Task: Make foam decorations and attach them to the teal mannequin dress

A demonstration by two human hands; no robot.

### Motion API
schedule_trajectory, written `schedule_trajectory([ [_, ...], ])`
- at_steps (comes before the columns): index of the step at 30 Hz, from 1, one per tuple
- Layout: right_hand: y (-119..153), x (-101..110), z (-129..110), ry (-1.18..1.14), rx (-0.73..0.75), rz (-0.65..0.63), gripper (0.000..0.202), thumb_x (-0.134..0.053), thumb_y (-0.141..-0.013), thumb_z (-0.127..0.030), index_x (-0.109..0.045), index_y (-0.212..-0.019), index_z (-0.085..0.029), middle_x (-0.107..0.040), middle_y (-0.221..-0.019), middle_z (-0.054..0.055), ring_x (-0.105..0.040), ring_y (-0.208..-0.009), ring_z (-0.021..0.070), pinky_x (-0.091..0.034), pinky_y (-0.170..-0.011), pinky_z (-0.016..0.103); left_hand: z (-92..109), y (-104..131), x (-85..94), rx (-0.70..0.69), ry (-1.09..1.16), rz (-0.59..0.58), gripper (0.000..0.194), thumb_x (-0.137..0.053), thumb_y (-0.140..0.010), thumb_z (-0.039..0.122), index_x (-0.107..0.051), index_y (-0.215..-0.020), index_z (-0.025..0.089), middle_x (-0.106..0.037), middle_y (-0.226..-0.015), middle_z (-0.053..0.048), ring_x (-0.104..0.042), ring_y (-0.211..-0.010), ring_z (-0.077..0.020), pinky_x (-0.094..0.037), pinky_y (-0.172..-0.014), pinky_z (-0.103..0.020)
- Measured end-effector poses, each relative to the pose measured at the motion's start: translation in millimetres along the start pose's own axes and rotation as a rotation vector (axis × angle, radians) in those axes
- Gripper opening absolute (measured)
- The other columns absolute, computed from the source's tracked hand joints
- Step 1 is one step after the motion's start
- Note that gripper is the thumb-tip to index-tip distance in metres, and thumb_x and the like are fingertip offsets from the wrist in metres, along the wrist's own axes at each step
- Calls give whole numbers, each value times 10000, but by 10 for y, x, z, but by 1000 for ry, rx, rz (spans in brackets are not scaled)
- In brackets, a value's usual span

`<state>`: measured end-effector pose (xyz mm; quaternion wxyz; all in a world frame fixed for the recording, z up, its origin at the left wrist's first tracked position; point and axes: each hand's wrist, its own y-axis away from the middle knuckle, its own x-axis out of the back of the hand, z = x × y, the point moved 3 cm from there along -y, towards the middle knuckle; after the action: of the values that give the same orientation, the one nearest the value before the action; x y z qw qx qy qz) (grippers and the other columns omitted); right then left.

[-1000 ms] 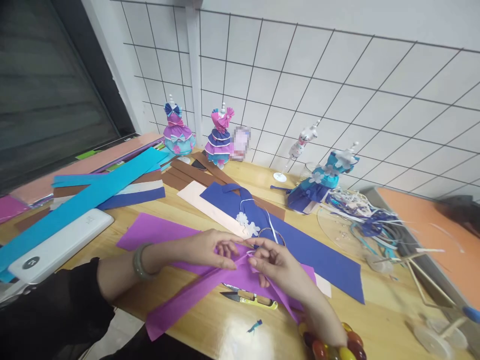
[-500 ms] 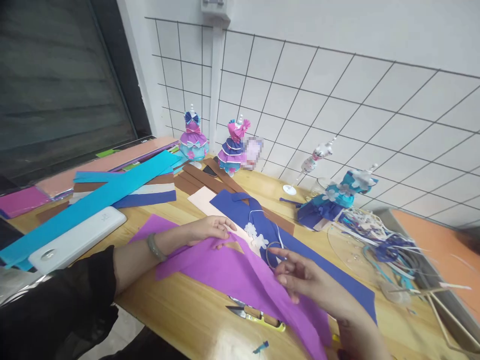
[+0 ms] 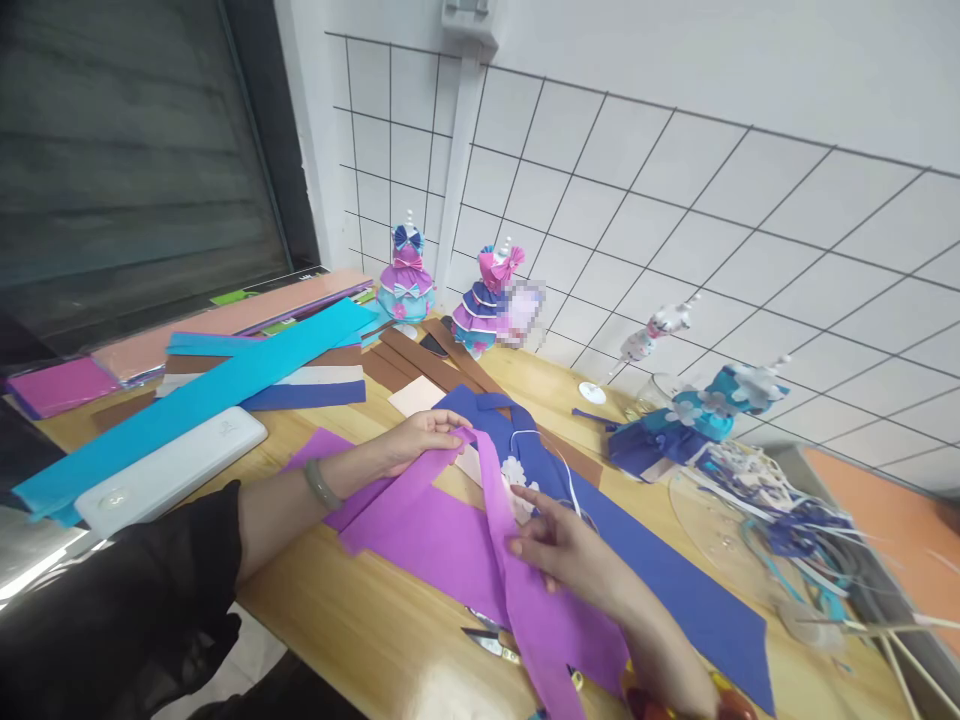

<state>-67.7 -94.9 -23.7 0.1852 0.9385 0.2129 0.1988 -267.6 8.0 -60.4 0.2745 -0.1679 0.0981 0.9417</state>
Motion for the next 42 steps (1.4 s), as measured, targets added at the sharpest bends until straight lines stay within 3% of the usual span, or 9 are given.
schedule_trajectory([
  [3,76,-15,-133,-71,23,-71,681,-647,-693,-372,-367,-1283,-177,-564,-637,-18,-381,-446,58,-285,-395,188,15,-8,18,-35,38,28,389,-706,-613,215,-565,-968,141,-629,-824,-50,-578,-664,-91,-429,-620,-218],
  [8,144,172,-411,-328,202,114,602,-657,-688,-371,-430,-1224,-220,-489,-566,-50,-283,-407,46,-243,-395,202,8,27,-29,-25,5,4,389,-724,-592,219,-573,-940,134,-629,-823,-52,-572,-636,-85,-422,-596,-208],
  [11,66,252,-466,-283,237,282,524,-650,-697,-383,-487,-1168,-222,-523,-683,-13,-404,-506,77,-343,-462,215,11,48,-66,-27,-17,-23,378,-714,-607,247,-580,-941,132,-628,-792,-44,-548,-593,-70,-406,-560,-197],
  [13,-25,229,-434,-173,213,347,555,-658,-684,-400,-484,-1180,-221,-572,-869,45,-517,-719,145,-427,-597,256,31,58,-73,-52,-14,-13,384,-715,-606,248,-583,-948,133,-627,-783,-40,-545,-597,-68,-398,-555,-189],
  [17,-200,-18,-274,-192,178,224,707,-653,-684,-417,-344,-1293,-234,-560,-1073,85,-510,-1007,218,-412,-843,354,80,68,-69,-82,49,-4,399,-718,-605,232,-580,-966,131,-627,-784,-45,-554,-620,-72,-397,-576,-189],
  [24,-92,-341,-294,-387,75,41,780,-692,-668,-312,-277,-1324,-252,-548,-663,-45,-500,-548,84,-400,-535,209,103,56,-35,-86,133,-17,385,-696,-630,221,-559,-979,136,-603,-729,-25,-544,-550,-67,-418,-561,-209],
  [33,40,192,-751,-539,283,374,432,-678,-655,-267,-565,-1071,-289,-573,-707,-17,-503,-519,83,-458,-460,178,65,127,-182,15,65,-171,434,-757,-545,241,-577,-921,122,-616,-730,-30,-544,-556,-81,-441,-570,-242],
  [37,-143,306,-885,-727,357,328,149,-601,-733,-192,-601,-867,-257,-569,-776,-29,-528,-560,42,-498,-543,99,33,212,-258,67,-24,-317,383,-762,-530,268,-609,-851,125,-603,-710,-7,-543,-589,-85,-433,-583,-227],
  [42,-448,411,-906,-927,296,296,206,-600,-743,-145,-538,-911,-249,-601,-814,-35,-582,-632,33,-522,-651,88,11,263,-281,114,-110,-371,384,-757,-537,290,-624,-862,137,-613,-719,-2,-566,-641,-102,-446,-637,-239],
])
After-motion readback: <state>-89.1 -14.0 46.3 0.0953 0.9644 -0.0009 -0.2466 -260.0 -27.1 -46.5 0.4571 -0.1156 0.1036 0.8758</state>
